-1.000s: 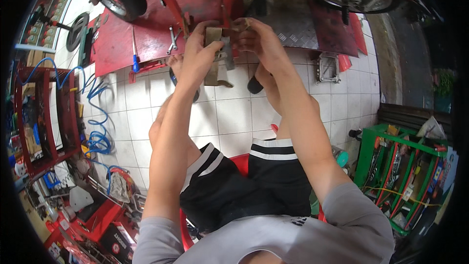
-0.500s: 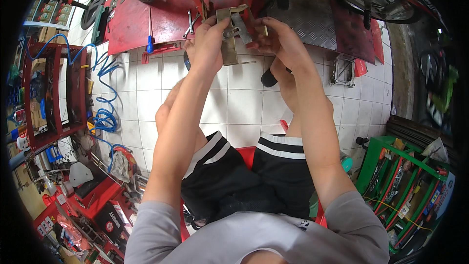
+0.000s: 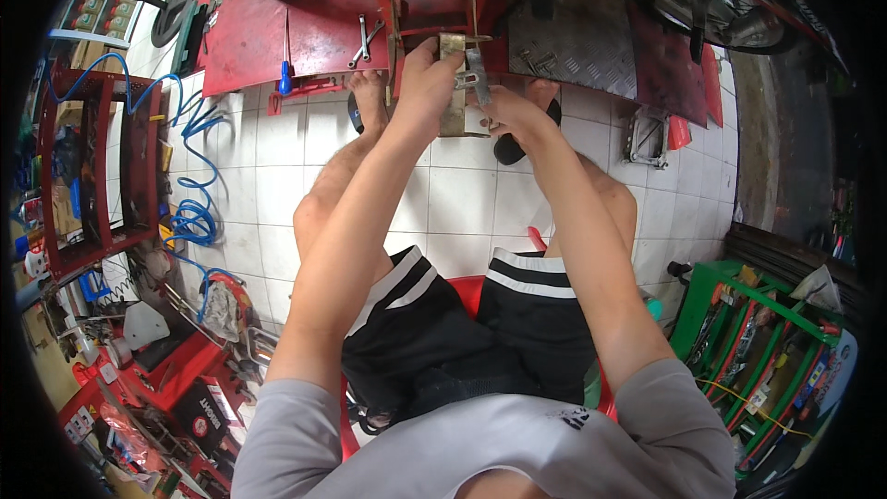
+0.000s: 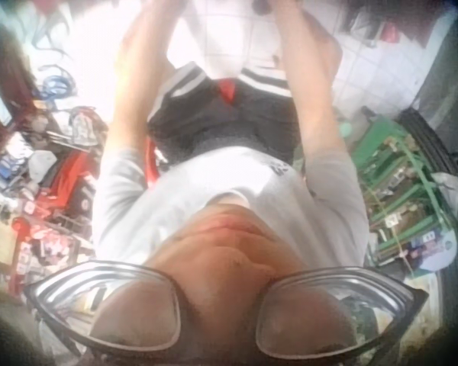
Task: The person uses a wrench to tighten a bolt on a metal mechanism clamped in a red vise. They then remove the mechanism, inspect it, and reposition it in the vise to continue tightening the bolt.
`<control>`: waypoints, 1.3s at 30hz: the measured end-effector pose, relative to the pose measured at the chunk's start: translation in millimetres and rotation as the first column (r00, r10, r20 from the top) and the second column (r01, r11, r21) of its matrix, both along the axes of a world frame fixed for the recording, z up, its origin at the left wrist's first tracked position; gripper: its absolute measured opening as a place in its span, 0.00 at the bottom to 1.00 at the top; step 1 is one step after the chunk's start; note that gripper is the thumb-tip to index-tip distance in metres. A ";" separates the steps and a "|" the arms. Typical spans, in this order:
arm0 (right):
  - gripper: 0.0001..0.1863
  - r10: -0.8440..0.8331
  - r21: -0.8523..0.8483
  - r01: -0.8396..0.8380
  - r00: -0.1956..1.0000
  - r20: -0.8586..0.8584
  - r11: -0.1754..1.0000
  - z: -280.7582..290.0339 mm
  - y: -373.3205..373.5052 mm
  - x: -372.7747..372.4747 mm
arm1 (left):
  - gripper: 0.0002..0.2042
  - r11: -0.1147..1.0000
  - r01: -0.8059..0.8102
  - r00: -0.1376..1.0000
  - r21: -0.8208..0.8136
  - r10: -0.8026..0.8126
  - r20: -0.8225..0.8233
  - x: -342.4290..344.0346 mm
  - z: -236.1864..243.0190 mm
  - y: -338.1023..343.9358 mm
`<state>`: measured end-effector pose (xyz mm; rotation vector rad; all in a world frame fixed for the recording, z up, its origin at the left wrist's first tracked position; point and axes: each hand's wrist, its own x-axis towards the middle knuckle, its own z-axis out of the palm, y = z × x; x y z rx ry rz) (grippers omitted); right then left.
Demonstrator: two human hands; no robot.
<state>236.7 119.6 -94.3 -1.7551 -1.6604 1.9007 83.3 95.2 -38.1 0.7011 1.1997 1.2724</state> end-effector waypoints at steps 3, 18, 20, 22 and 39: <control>0.19 -0.190 -0.036 0.186 0.969 -0.161 0.982 -14.6 11.6 23.9 | 0.11 0.999 -0.011 0.999 0.036 0.010 0.040 7.6 1.5 3.9; 0.07 -0.271 0.053 0.352 0.799 -0.537 0.934 65.6 7.4 10.1 | 0.12 0.993 -0.120 0.947 0.022 0.108 0.304 4.1 11.3 8.1; 0.07 -0.285 0.032 0.366 0.773 -0.567 0.930 63.3 2.5 6.2 | 0.12 0.986 -0.162 0.936 0.045 0.139 0.322 6.4 8.2 8.5; 0.07 -0.284 0.030 0.357 0.788 -0.546 0.934 62.7 0.7 3.5 | 0.12 0.976 -0.203 0.920 0.079 0.162 0.358 8.4 5.7 9.2; 0.34 -0.163 0.853 0.066 0.986 0.023 0.518 75.9 -34.5 -12.5 | 0.14 0.978 -0.175 0.908 -0.112 0.204 0.366 10.0 14.8 8.2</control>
